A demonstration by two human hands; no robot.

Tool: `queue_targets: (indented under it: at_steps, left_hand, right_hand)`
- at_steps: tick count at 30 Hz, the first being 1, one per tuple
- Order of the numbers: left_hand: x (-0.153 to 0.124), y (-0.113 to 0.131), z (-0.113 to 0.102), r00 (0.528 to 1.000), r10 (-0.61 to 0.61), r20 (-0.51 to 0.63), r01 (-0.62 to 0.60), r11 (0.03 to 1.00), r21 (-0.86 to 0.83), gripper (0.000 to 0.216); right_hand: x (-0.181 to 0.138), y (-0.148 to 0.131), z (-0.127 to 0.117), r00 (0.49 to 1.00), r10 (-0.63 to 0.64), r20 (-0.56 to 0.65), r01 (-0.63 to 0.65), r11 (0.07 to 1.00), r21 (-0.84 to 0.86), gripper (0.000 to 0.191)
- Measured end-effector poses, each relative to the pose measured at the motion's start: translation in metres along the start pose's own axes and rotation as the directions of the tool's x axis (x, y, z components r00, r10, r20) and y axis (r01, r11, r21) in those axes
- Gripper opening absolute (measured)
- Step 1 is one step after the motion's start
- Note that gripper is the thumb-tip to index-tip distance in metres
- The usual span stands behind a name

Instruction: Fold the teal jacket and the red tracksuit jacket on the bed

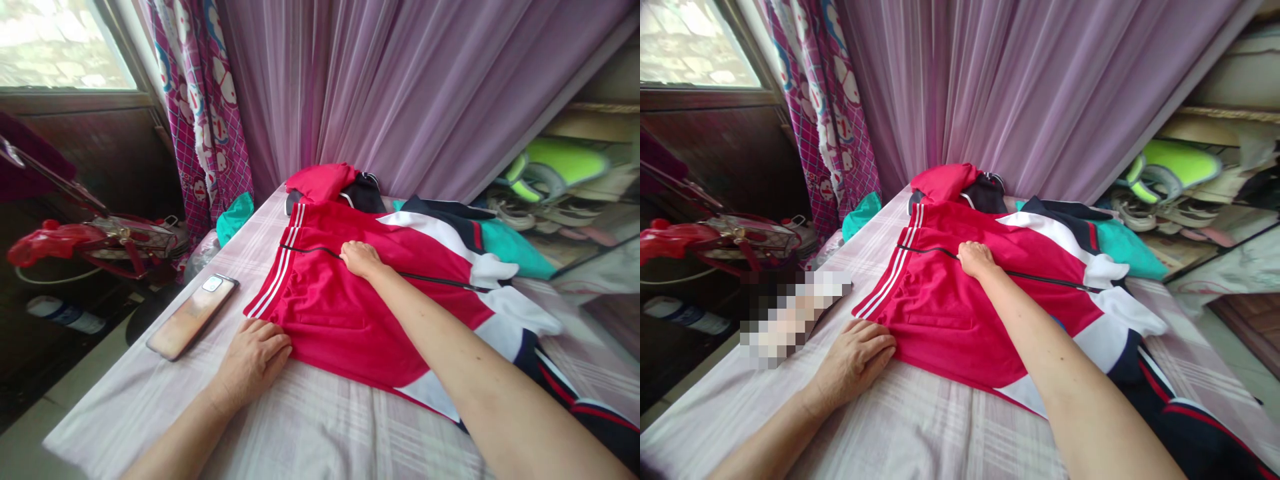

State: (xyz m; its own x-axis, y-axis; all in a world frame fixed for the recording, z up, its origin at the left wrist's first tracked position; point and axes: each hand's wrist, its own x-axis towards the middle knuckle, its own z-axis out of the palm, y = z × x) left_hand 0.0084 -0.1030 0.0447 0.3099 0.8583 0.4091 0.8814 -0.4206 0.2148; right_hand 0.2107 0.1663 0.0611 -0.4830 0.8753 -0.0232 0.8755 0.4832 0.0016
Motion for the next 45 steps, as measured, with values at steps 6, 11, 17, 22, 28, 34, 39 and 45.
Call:
queue_targets:
  at_steps: [6, 11, 17, 22, 28, 34, 39, 45]
  left_hand:
    - [-0.001, -0.001, 0.001, 1.000, 0.009, -0.010, -0.009, 1.000, -0.004, 0.023]
    - [0.000, -0.001, 0.001, 1.000, 0.011, -0.012, -0.012, 1.000, -0.009, 0.021]
    - [0.000, 0.000, 0.000, 1.000, 0.014, -0.013, -0.014, 1.000, -0.005, 0.022]
    - [0.000, 0.000, 0.000, 1.000, 0.009, -0.012, -0.009, 1.000, -0.011, 0.021]
    - [-0.001, 0.000, 0.001, 1.000, 0.001, -0.022, -0.002, 0.999, -0.041, 0.017]
    - [-0.001, 0.000, 0.001, 1.000, 0.010, -0.018, -0.011, 0.999, -0.037, 0.018]
    - [0.000, -0.001, 0.001, 0.999, 0.027, -0.032, -0.028, 0.999, -0.025, 0.018]
    - [-0.001, -0.001, 0.001, 0.999, 0.034, -0.018, -0.034, 0.999, -0.009, 0.019]
  right_hand:
    - [-0.005, 0.011, 0.001, 1.000, 0.020, -0.003, -0.020, 1.000, 0.006, 0.025]
    - [-0.003, 0.009, -0.004, 1.000, -0.018, 0.018, 0.019, 1.000, -0.025, 0.025]
    - [-0.006, 0.001, -0.001, 1.000, -0.001, -0.002, 0.001, 0.997, -0.072, 0.031]
    - [0.002, 0.003, 0.004, 0.997, 0.065, -0.045, -0.068, 0.995, -0.079, 0.034]
    - [-0.004, 0.014, -0.001, 0.998, 0.054, -0.028, -0.055, 0.998, -0.038, 0.033]
    - [-0.021, 0.035, -0.007, 1.000, -0.004, 0.005, 0.004, 0.999, -0.048, 0.028]
    - [-0.017, 0.030, -0.012, 0.998, -0.017, 0.063, 0.023, 0.995, -0.100, 0.027]
    - [-0.027, 0.034, -0.007, 0.999, -0.032, 0.021, 0.033, 0.998, -0.052, 0.033]
